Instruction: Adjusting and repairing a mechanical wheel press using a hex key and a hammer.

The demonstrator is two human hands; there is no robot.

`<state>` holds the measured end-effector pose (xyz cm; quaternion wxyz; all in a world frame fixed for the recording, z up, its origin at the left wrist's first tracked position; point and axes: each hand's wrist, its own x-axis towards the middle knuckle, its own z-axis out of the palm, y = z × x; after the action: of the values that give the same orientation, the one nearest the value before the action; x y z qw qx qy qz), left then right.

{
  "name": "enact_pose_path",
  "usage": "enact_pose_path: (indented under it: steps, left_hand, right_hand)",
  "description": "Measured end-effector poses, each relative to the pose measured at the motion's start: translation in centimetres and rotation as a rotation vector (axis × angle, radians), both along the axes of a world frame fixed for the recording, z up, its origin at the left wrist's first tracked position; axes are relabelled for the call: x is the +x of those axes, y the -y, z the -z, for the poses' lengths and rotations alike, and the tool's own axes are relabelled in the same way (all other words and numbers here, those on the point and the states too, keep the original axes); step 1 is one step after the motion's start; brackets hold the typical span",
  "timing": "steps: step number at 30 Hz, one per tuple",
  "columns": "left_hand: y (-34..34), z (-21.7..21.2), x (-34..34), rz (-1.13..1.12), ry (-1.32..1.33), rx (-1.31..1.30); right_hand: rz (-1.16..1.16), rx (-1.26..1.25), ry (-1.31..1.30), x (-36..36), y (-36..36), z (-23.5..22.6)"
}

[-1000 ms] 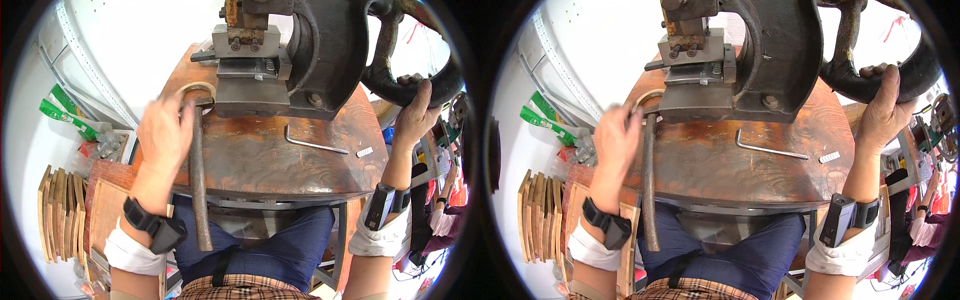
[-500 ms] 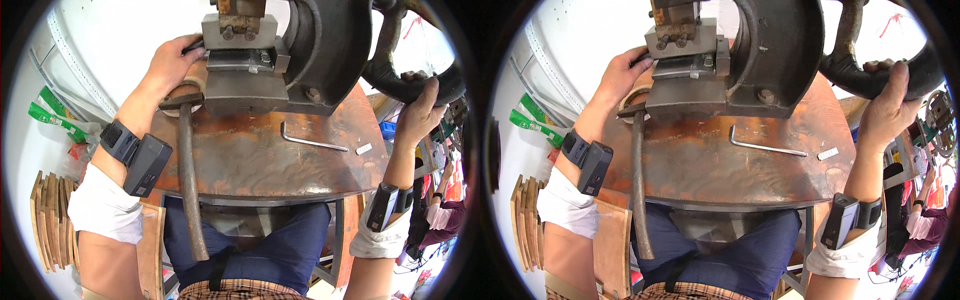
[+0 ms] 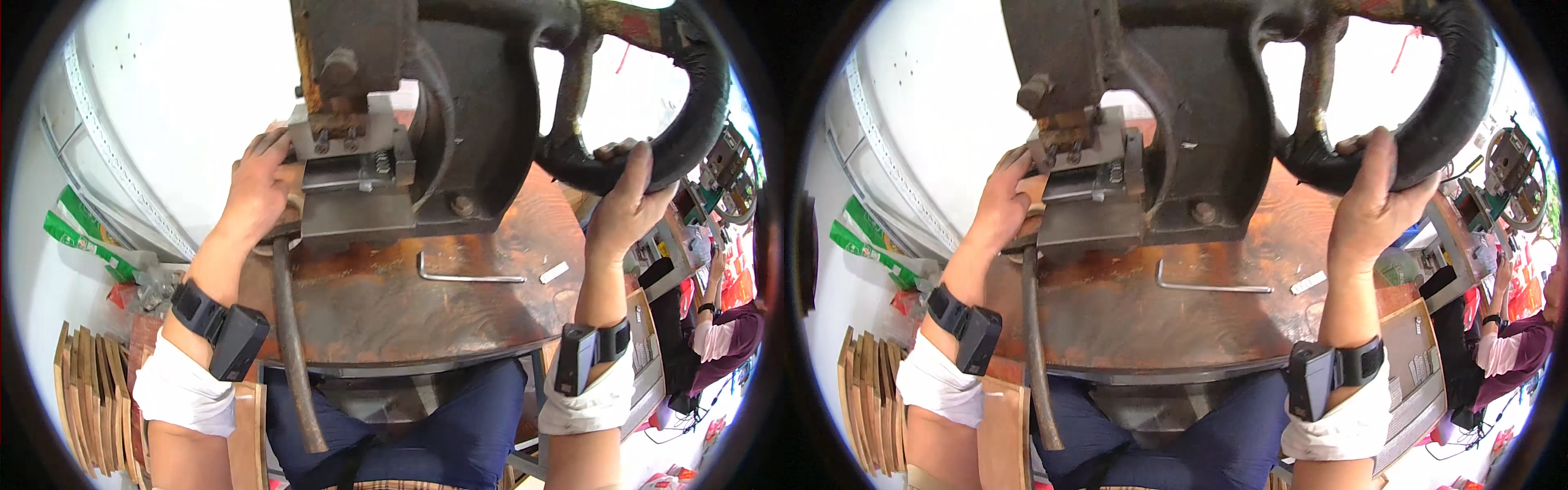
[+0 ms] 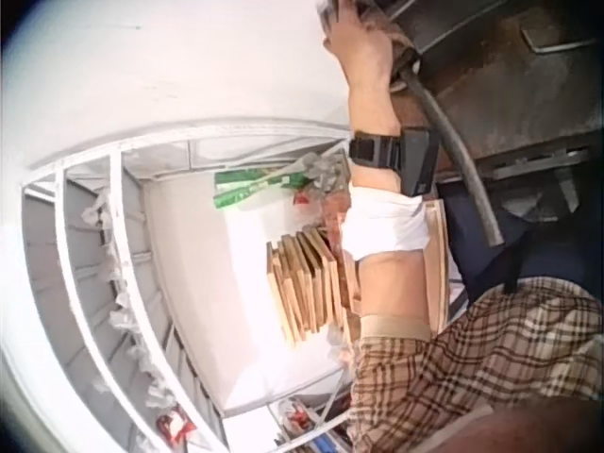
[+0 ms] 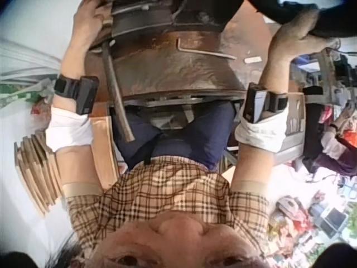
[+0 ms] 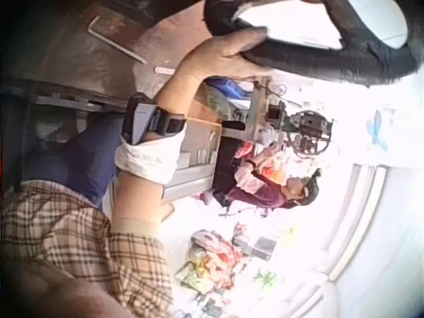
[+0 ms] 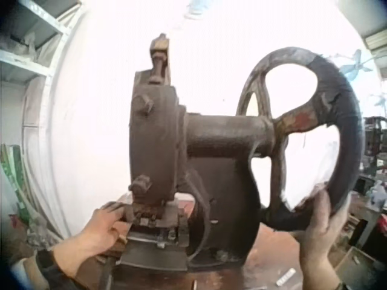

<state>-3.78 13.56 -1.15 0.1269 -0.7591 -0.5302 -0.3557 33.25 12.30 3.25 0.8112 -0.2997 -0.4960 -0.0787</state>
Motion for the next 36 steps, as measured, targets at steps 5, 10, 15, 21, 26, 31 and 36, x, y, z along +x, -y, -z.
enact_pose_path:
  steps: [5, 10, 15, 21, 26, 31, 36]
  left_hand:
    - [4.6, 2.1, 0.5, -0.257, 0.187, 0.015]
    - [14.1, 3.1, 1.7, -0.319, 0.186, -0.190]
    - [19.9, 5.9, 4.1, -0.375, 0.458, -0.243]
    - [21.8, 8.0, 2.8, -0.450, 0.648, -0.123]
    - [22.1, 7.9, 3.4, -0.457, 0.670, -0.123]
    - [22.3, 8.4, 3.8, -0.407, 0.549, -0.097]
    - [22.0, 7.7, 4.8, -0.417, 0.590, -0.137]
  right_hand:
    - [-0.155, 0.024, -0.024, -0.2, -0.1, 0.6]
    - [-0.096, 0.004, 0.022, 0.2, 0.0, 0.3]
    - [-0.174, 0.030, 0.057, 0.4, -0.7, 0.7]
    - [-0.099, -0.002, 0.091, 0.6, -0.2, 0.6]
    - [-0.153, -0.003, 0.061, 0.5, 0.1, 0.7]
    - [-0.202, 0.019, 0.071, 0.8, -0.3, 0.8]
    - [-0.269, 0.031, 0.031, 0.8, -0.3, 0.9]
